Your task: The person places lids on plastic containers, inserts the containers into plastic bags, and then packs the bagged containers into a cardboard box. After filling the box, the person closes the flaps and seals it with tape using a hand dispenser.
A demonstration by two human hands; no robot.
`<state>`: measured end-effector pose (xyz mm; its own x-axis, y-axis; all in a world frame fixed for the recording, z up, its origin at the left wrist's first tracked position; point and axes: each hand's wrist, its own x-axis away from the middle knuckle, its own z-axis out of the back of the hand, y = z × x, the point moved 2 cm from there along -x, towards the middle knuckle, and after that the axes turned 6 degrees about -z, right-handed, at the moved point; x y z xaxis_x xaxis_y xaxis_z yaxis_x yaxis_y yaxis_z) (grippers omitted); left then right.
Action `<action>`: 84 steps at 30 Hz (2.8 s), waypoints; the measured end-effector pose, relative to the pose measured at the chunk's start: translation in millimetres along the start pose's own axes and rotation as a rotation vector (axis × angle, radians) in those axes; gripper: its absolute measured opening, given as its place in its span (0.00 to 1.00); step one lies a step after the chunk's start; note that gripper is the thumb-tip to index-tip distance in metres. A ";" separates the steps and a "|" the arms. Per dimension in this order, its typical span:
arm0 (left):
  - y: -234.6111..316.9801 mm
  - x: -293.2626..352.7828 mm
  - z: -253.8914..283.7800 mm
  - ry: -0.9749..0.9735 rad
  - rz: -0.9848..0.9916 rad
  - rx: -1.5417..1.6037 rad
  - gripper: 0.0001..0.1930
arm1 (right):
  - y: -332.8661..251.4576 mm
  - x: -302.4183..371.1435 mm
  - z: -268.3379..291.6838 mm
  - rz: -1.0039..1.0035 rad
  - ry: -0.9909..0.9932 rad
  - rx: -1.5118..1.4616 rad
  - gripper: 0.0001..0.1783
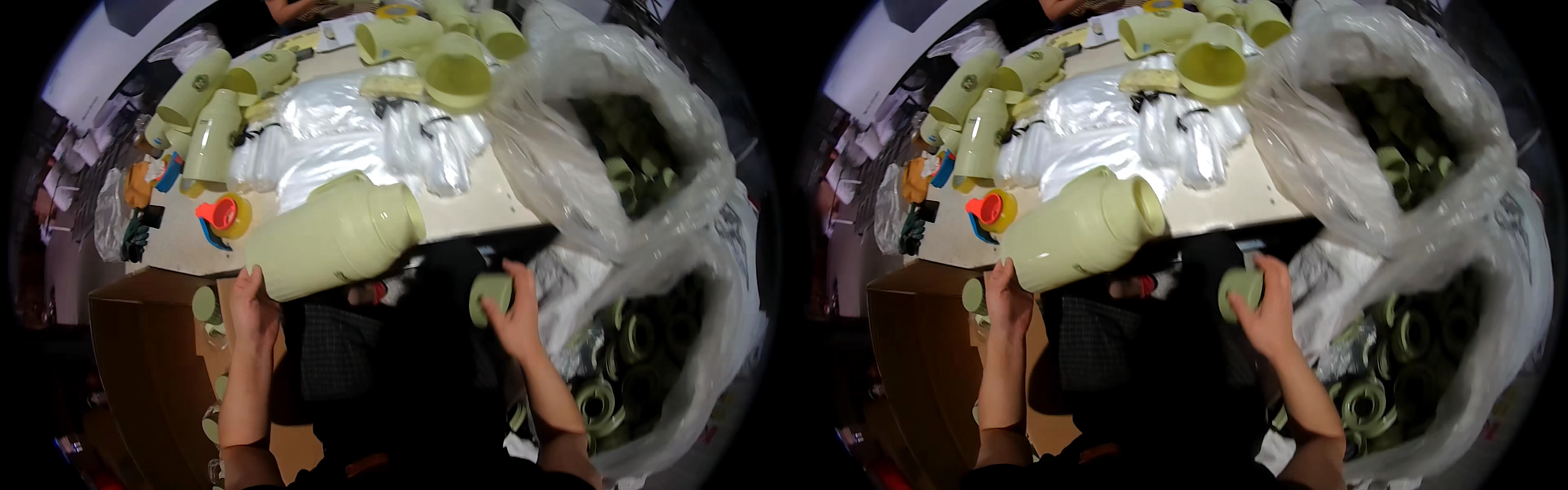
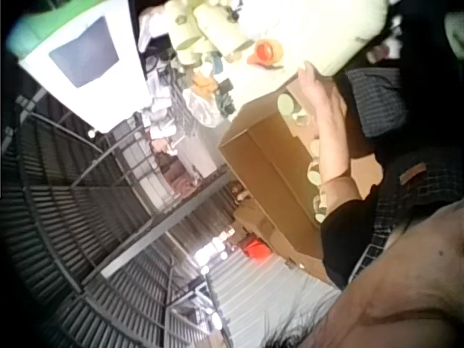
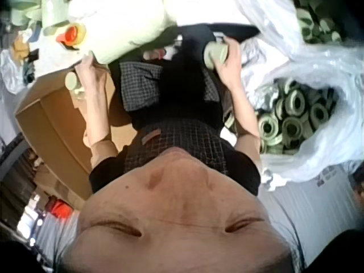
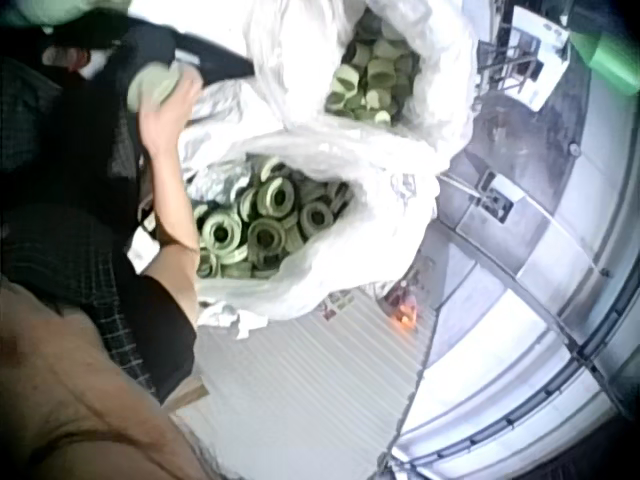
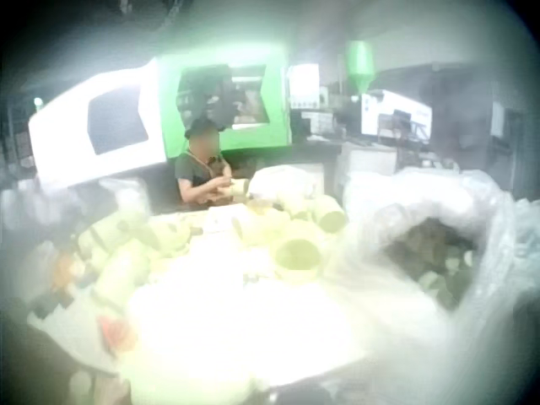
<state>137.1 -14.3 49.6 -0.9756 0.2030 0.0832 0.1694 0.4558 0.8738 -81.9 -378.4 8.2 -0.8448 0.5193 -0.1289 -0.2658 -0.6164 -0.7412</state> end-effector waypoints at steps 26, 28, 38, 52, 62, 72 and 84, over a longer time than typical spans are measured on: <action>-86.4 55.0 -155.9 -0.843 0.023 -0.438 0.32 | 144.7 212.3 167.5 -0.584 0.492 0.897 0.35; -66.4 70.3 -142.0 -0.836 -0.074 -0.776 0.48 | 187.2 257.2 188.7 -0.927 0.367 1.087 0.39; -77.0 119.7 -19.9 -0.285 -0.081 -0.830 0.17 | 55.8 121.6 59.4 -0.472 0.455 -0.996 0.17; -57.9 128.2 -33.6 -0.539 0.031 -0.663 0.19 | 37.6 85.0 -25.4 -0.548 0.179 -0.548 0.30; -65.1 123.8 -23.9 -0.646 0.101 -0.396 0.15 | -85.7 39.9 13.9 0.593 -0.333 -0.149 0.34; -50.1 182.1 -74.6 -0.691 -0.106 -1.038 0.25 | -105.6 22.9 -1.7 0.053 -0.407 0.027 0.26; -65.2 164.8 -58.8 -0.602 -0.271 -0.986 0.30 | -112.6 14.8 -10.6 0.113 -0.445 0.079 0.33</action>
<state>-42.9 -61.5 34.6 -0.6961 0.6976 -0.1698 -0.4702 -0.2643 0.8421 -59.6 -295.0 82.8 -0.9831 0.1524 0.1018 -0.1803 -0.7065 -0.6844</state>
